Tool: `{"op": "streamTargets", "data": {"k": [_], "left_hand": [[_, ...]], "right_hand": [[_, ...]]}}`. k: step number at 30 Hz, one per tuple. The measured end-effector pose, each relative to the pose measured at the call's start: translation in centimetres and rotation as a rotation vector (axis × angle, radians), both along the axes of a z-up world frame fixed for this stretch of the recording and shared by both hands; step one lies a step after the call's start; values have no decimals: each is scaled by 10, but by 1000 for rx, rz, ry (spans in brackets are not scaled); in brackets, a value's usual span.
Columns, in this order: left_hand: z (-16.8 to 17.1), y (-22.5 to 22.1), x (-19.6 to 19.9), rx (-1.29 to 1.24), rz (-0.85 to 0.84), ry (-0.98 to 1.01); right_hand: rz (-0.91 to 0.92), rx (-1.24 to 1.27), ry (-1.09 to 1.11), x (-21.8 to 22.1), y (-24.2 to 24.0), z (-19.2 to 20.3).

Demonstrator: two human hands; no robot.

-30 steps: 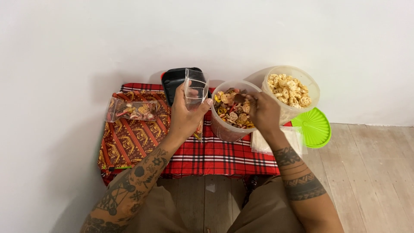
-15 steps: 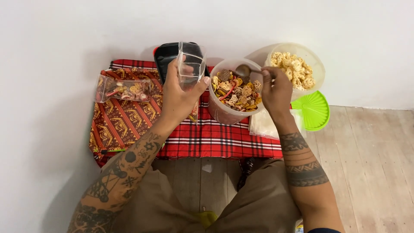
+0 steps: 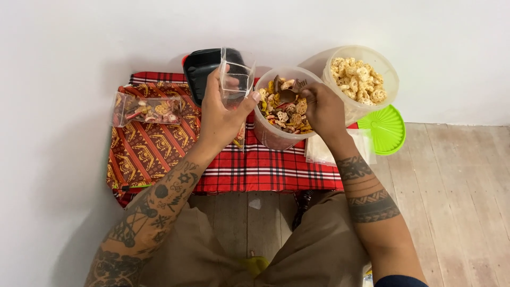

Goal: The person portions snacks from a large container into small plastic bags by scooping them with a spoon, then weighing each bag on a scale and adding or removing snacks until the desired weight is reached. The process is repeated for multiple bags.

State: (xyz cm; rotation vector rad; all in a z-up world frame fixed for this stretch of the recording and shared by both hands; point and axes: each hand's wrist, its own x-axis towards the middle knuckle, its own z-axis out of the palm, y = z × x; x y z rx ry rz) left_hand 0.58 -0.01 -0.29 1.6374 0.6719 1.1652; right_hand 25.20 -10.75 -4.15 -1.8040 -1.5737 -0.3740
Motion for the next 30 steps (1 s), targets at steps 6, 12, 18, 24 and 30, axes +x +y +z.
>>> {"op": "streamTargets", "data": {"k": [6,12,18,24,30], "left_hand": [[-2,-3,-3,-11,-16,11],[-3,-4,-1,7,-20,24],[3,-10,5,2,-35,69],[-16,1,11,5,-80,216],[18,-7,-9,-29,-321,812]], "right_hand": [[-25,-103,317,-12,-3,3],[16,-37,445,-15,-4,-6],[-20,2,500,-13,2,-8],[-146,73,654,19,-1,-21],[-89,161,735,28,4,-20]]}}
